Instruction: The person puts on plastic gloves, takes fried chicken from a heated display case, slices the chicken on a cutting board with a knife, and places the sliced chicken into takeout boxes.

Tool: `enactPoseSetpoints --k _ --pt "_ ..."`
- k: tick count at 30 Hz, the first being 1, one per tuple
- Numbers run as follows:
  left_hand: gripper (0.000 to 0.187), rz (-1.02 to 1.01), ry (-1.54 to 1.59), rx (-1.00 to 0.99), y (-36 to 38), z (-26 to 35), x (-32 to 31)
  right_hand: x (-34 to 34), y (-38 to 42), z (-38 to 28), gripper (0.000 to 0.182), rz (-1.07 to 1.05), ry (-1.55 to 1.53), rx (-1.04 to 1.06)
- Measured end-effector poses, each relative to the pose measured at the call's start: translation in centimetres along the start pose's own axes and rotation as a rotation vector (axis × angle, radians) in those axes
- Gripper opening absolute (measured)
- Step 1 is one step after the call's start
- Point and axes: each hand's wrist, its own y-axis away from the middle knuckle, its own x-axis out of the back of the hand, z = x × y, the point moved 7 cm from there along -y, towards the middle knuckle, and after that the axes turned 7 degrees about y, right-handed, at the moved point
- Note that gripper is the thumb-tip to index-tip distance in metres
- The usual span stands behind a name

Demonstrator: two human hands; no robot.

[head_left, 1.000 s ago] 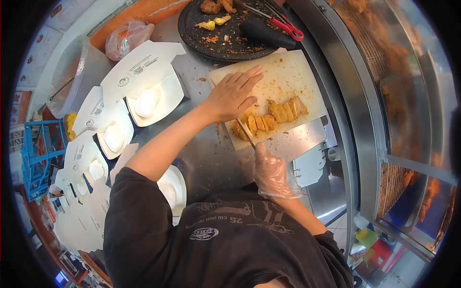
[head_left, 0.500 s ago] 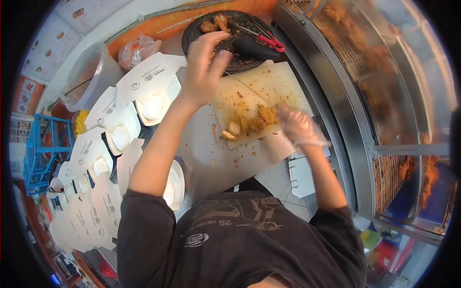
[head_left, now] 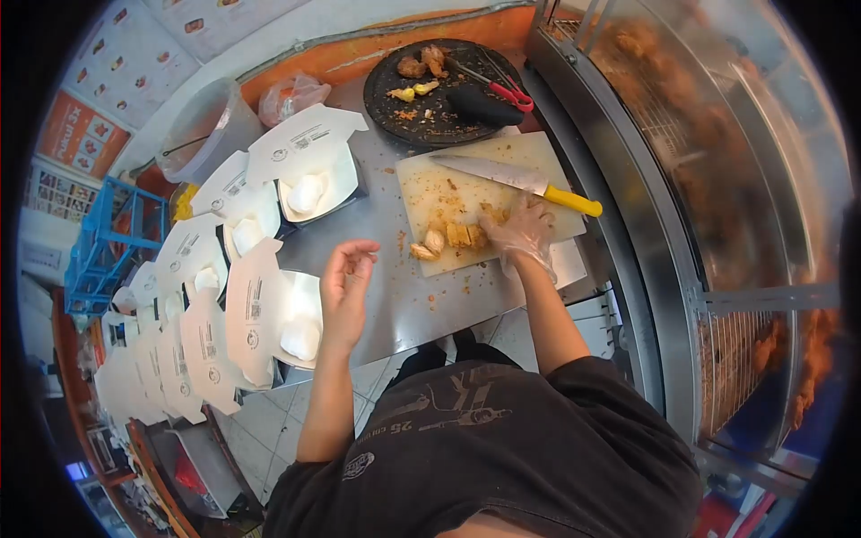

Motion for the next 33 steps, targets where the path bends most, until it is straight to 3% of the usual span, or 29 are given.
enactPoseSetpoints --k 1,3,6,8,11,13,14,15,17,18,19,21,23,24,25,27,28,30,33 --pt "0.02 -0.015 -0.028 -0.006 0.6 0.0 0.0 -0.4 0.0 -0.1 0.097 -0.099 -0.016 -0.04" --pt "0.018 -0.001 -0.099 -0.038 1.8 0.6 0.4 0.0 0.0 -0.1 0.092 -0.103 0.022 0.012" --pt "0.017 0.139 -0.188 -0.014 3.7 0.3 2.3 -0.4 -0.7 -0.9 0.08 -0.002 0.131 0.184" --pt "0.017 0.185 -0.473 0.008 5.4 -0.1 3.6 -4.0 -3.7 -0.1 0.085 -0.036 0.074 0.347" --pt "0.021 0.182 -0.772 0.054 8.8 -1.0 6.5 -4.0 -3.9 1.2 0.077 0.27 0.021 0.339" --pt "0.045 0.11 -1.176 0.195 11.3 -1.0 8.7 -2.8 -3.3 -0.1 0.074 0.336 0.007 0.38" --pt "0.045 0.123 -1.174 0.2 12.4 -1.0 10.0 0.3 -1.4 -2.2 0.068 0.171 -0.049 0.379" --pt "0.058 0.091 -1.285 0.22 13.6 -1.8 11.3 1.3 0.7 -4.1 0.063 0.01 -0.1 0.37" --pt "0.088 0.0 -1.423 0.173 14.3 -2.9 13.2 0.6 4.8 -10.0 0.055 -0.015 -0.31 0.641" --pt "0.088 -0.005 -1.421 0.167 14.5 -4.0 14.1 0.4 7.9 -14.1 0.054 -0.188 -0.251 0.758" --pt "0.088 -0.011 -1.382 0.105 14.2 -5.2 14.9 -2.4 9.8 -17.5 0.059 -0.138 -0.321 1.088" --pt "0.088 -0.02 -1.327 0.033 13.9 -7.1 15.5 -4.7 17.3 -24.0 0.055 -0.196 -0.397 1.401" --pt "0.086 0.18 -1.134 0.003 14.1 -7.7 16.3 -7.7 22.0 -29.1 0.052 -0.34 -0.131 1.349" --pt "0.086 0.179 -1.123 -0.006 14.3 -7.6 15.8 -9.2 23.2 -30.6 0.051 -0.425 0.071 1.283" --pt "0.082 0.234 -1.103 0.017 14.6 -7.3 15.6 -11.0 23.7 -31.4 0.051 -0.418 0.08 1.276" --pt "0.074 0.315 -1.066 0.0 15.1 -7.1 15.3 -14.9 23.1 -32.0 0.049 -0.011 0.176 1.211" --pt "0.074 0.306 -1.058 -0.004 15.3 -7.1 15.4 -16.1 23.5 -32.0 0.049 -0.009 0.182 1.2" --pt "0.075 0.305 -1.075 -0.011 15.4 -7.2 15.1 -15.2 25.1 -31.5 0.05 0.515 0.162 1.328" --pt "0.074 0.298 -1.059 -0.058 15.5 -7.3 15.1 -13.4 25.1 -31.7 0.053 0.435 0.137 1.306"
